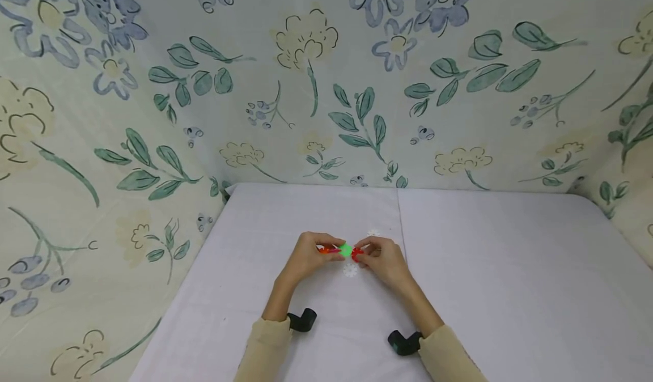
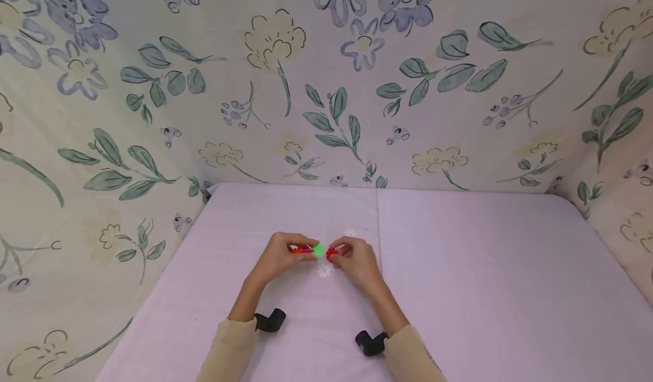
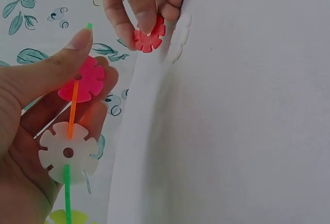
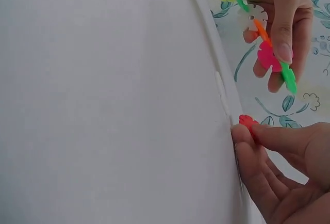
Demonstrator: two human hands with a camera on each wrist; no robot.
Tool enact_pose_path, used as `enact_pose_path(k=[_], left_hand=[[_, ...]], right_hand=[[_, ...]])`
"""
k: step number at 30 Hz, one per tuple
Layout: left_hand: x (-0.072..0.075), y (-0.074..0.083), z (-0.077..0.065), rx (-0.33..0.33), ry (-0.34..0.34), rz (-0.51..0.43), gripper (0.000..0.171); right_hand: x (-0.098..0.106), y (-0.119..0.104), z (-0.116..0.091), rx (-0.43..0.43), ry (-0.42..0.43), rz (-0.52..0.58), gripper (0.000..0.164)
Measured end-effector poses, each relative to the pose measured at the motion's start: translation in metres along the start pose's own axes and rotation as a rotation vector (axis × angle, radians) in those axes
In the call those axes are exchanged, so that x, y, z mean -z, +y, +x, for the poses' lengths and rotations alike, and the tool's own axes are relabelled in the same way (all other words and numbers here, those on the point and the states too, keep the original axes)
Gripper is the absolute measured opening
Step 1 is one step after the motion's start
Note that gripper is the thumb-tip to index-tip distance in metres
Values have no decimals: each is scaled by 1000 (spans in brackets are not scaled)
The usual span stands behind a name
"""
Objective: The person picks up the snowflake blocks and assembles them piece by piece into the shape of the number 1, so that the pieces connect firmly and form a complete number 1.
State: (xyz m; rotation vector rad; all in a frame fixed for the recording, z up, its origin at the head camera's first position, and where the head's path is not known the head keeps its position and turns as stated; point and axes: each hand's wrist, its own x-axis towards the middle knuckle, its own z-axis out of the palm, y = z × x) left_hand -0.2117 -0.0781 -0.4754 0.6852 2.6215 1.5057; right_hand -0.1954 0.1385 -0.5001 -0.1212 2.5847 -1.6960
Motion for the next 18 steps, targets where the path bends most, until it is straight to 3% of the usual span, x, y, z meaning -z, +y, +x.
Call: enact_pose_path(k=[7,18], left_hand=[[0,-1,0,3,-5,-1,30],[-2,4,1,-8,-35,-60,30]], right_hand=[[14,2,-11,-71,-37,272,26],[30,-3,-27,15,-29,335,34]])
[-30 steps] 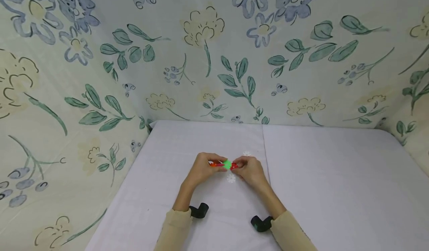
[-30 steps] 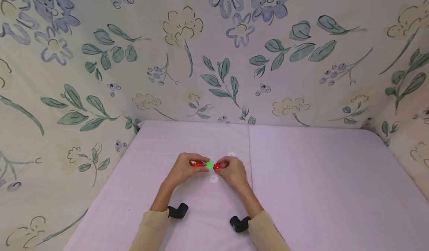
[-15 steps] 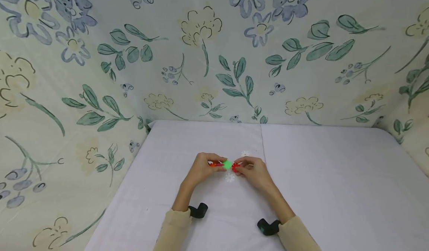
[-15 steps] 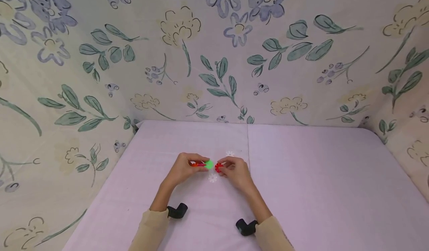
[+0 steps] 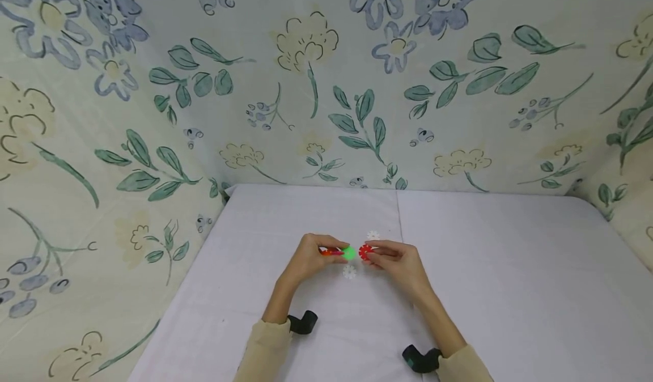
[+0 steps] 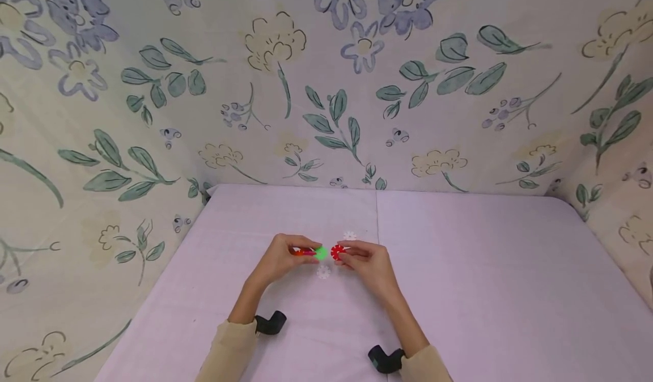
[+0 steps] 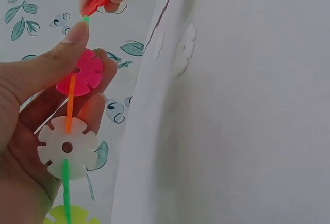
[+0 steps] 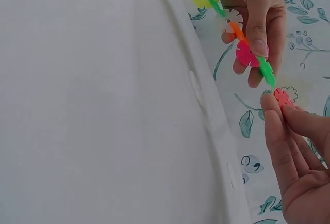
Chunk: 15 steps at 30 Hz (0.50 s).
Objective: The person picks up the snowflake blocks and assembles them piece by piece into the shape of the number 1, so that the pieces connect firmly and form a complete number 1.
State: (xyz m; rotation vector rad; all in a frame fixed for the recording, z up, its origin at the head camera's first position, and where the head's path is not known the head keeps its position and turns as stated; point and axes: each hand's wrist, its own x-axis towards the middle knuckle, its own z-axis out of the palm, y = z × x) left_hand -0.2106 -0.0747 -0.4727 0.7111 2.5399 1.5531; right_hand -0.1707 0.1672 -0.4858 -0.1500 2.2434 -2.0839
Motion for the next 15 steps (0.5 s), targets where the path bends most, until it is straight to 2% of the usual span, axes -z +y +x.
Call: enact_pose_path(k=[15], left_hand=[[-3,5,-1,-7,-25,-5,28]], right_hand=[[0,0,-5,33,7,-28,32]])
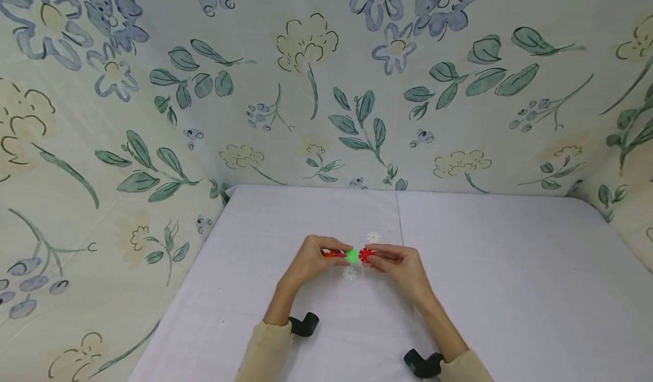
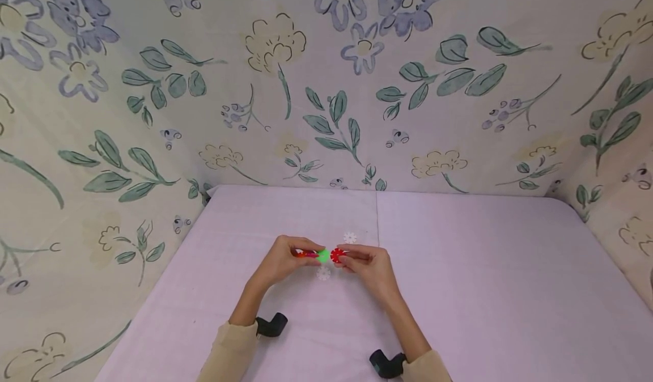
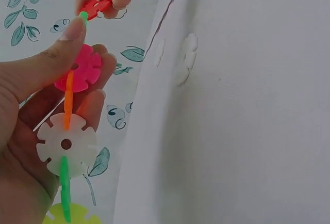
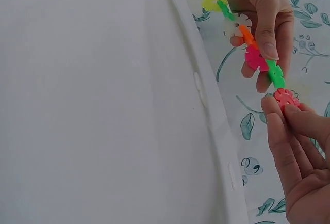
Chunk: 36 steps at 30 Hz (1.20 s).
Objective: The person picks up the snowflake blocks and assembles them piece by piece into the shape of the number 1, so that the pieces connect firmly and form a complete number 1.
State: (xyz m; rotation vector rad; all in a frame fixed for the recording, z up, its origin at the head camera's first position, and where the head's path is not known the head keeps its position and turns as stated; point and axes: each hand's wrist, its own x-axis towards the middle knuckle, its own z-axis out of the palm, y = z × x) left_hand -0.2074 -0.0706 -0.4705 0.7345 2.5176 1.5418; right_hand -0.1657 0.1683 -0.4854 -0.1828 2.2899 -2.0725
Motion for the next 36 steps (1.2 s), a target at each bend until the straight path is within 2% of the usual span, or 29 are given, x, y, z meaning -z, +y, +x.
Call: enact_pose_path(k=[13,22,28,36], left_hand=[[-1,2,0,-14,-11,18,27],[0,3,1,11,-17,44,28],[0,4,1,19,4,11,28],[1,3,1,26,18,-17,28]], right_hand=[[-1,3,-2,93,-32,14,29],[-1,4,-1,105,-48,6,32],[0,5,0,156,-42,1,32],[3,3,0,140,-89,-1,25]])
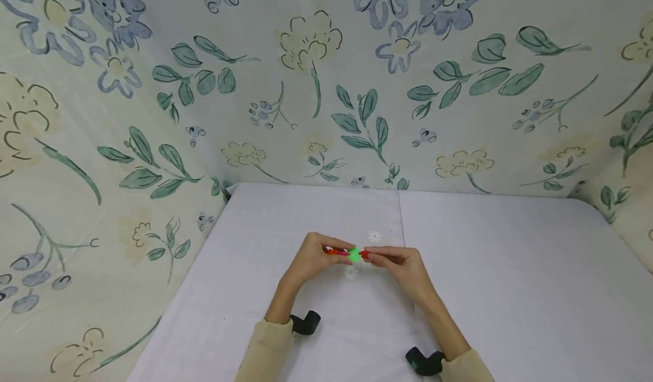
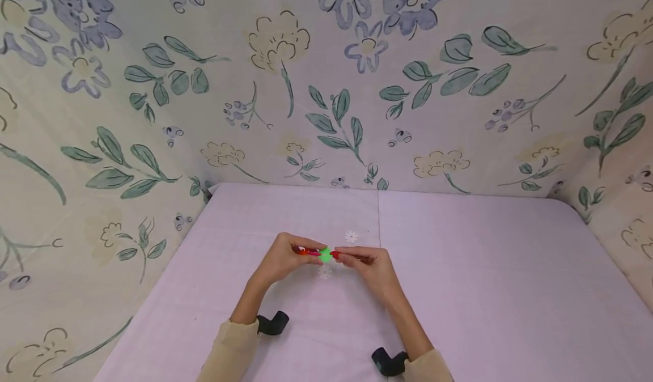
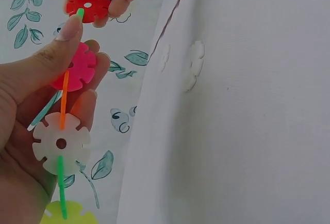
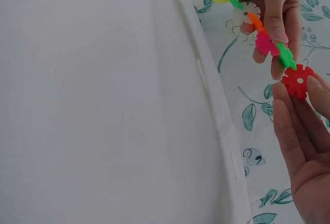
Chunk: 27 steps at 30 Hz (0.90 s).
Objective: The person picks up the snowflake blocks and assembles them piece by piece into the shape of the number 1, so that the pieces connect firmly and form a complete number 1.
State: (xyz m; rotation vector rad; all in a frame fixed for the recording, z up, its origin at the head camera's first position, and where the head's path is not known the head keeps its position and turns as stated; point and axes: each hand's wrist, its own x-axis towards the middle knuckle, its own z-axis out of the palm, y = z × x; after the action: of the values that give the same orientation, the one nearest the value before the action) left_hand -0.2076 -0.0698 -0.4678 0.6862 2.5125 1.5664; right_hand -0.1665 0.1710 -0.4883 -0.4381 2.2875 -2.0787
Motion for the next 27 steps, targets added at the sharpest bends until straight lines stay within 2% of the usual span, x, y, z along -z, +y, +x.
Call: enact_pose_path(k=[5,16,27], left_hand=[[1,2,0,7,1,-3,27],[1,4,-1,-24,-10,-21,27],[-2,6,-2,-11,-27,-2,27]], right_hand=[[2,0,1,-13,-27,-15,26],[4,1,1,4,-63,39,28],[3,-2,0,9,-53,-16,24]])
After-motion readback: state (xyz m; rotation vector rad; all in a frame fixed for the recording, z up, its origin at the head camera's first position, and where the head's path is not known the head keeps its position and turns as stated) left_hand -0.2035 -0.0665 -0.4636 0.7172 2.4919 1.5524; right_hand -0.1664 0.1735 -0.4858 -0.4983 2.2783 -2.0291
